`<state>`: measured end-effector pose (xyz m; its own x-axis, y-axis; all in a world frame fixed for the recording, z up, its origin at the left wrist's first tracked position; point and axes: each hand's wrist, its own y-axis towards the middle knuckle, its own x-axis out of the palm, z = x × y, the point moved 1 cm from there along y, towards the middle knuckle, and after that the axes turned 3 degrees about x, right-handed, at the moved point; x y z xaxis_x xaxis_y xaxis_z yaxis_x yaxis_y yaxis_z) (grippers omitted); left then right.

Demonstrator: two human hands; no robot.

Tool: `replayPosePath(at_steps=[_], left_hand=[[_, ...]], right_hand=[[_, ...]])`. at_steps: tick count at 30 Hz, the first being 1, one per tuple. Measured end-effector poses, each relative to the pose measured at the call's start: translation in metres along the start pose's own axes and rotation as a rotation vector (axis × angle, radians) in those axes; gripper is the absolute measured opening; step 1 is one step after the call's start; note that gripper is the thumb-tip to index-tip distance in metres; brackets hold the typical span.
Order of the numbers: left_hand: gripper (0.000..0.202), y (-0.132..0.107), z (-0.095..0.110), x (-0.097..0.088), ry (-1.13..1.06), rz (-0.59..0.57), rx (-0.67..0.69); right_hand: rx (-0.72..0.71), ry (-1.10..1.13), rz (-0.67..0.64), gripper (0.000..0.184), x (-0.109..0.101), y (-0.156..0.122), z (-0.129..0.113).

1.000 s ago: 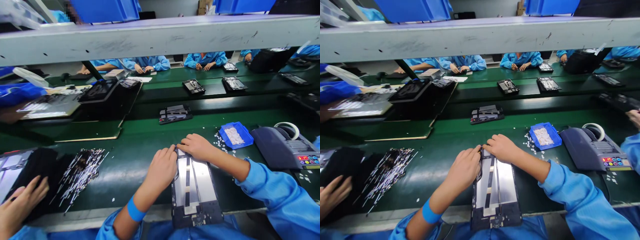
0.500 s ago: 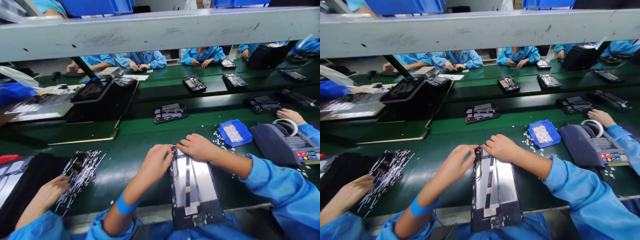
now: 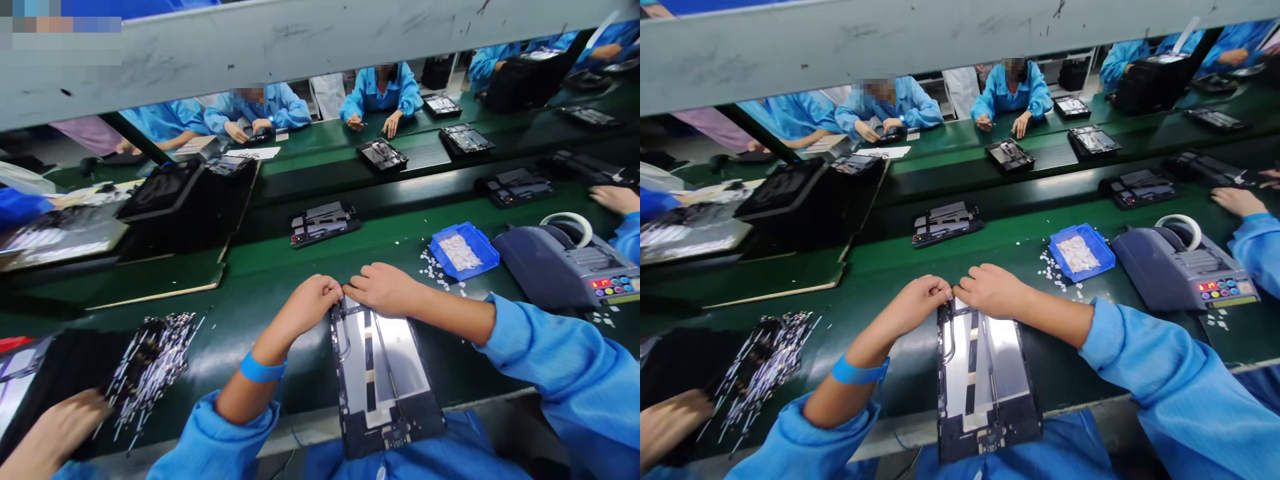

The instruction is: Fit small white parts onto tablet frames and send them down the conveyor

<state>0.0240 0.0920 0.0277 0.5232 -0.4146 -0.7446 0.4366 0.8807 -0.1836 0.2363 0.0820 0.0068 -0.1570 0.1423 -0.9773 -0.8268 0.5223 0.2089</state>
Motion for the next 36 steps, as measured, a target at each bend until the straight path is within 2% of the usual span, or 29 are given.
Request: replayPosePath(at_steps=[12,19,22,24,26,28,31,36], left_hand=[[0.02,-0.004,0.013,0.002,0.152,0.04,-0.025],[0.014,-0.009,0.011,0.012,0.223,0.157,-0.014],[0.002,-0.009,0.008,0.013,0.175,0.184,-0.062],[0.01,-0.01,0.005,0.012,0.112,0.216,-0.107],[0.012,-0.015,0.002,0.012,0.1,0.265,-0.092],[0.009,-0.024,0.001,0.013,0.187,0.301,0.0],[0.022,-0.038,0.002,0.018,0.42,0.301,0.115],[0.038,-0.048,0.007,0.027,0.661,0.227,0.123]], right_hand=[[-0.004,-0.012,-0.013,0.021,-0.001,0.001,0.0],[-0.002,0.002,-0.034,0.022,-0.001,0.002,-0.001],[0.0,0.0,-0.035,0.022,-0.001,0.002,-0.001],[0.001,-0.008,-0.038,0.022,-0.002,0.002,-0.002],[0.004,-0.016,-0.036,0.022,-0.003,0.002,-0.002],[0.005,-0.017,-0.027,0.023,-0.003,0.002,-0.002],[0.003,-0.006,-0.013,0.024,-0.002,0.001,-0.002],[0.01,0.002,-0.014,0.026,0.0,0.001,-0.002]])
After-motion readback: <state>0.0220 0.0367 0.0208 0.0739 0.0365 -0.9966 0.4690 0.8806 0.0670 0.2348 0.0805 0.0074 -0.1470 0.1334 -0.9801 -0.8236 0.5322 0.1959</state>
